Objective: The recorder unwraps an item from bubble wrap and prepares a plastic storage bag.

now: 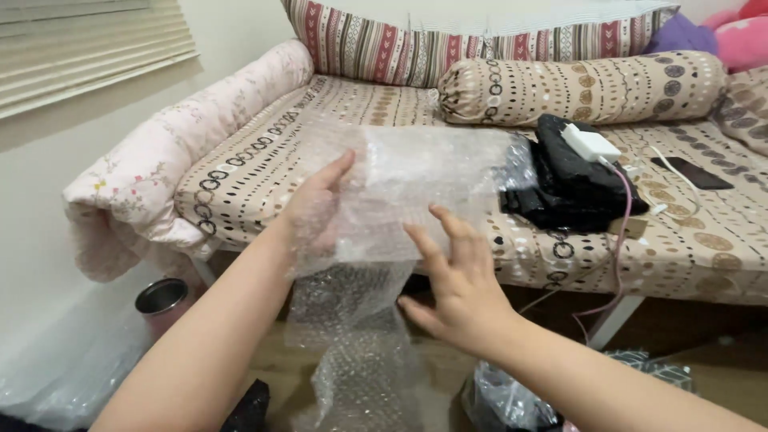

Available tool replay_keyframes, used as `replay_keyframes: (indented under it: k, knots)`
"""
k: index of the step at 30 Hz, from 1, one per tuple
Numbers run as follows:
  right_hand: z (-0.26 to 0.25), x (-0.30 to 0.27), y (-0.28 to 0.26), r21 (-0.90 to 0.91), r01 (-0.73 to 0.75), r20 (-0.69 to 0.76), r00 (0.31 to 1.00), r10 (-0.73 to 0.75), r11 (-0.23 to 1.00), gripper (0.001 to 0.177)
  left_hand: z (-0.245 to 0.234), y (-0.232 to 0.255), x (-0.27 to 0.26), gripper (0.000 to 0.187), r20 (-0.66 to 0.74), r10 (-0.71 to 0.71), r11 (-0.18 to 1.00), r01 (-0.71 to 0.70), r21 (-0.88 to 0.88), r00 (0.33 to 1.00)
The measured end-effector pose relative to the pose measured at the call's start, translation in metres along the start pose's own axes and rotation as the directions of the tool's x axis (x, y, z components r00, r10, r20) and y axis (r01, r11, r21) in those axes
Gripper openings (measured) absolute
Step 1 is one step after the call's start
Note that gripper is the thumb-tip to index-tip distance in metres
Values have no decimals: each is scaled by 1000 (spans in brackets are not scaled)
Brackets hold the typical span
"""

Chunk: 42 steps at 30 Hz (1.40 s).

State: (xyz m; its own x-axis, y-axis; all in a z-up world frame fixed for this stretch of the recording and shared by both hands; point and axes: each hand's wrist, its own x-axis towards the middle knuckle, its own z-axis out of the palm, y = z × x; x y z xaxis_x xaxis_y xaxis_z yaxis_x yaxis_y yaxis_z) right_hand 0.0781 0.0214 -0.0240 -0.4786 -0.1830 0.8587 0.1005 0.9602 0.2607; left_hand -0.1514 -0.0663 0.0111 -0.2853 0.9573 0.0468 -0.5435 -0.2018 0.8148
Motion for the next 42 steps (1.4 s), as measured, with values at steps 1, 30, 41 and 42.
replay_keyframes:
  k: [1, 30, 41, 42]
  knots:
    - [8, -4, 2, 1, 0, 8, 1000, 0, 1000, 88, 4, -7, 0, 59, -1, -3, 1000, 3, -8, 1000]
    - [4, -47, 272, 235, -66, 745, 653, 136, -970, 19, 63, 59, 64, 116, -283, 78, -435, 288, 853, 956]
    - [18, -77, 243, -82, -277, 604, 750, -269, -957, 27, 106, -15, 71, 77, 138, 76, 540, -157, 827, 988]
    - [30, -84, 257, -140, -302, 518, 789, -330, -943, 29, 98, -17, 80, 63, 152, 15, 755, -111, 646, 988]
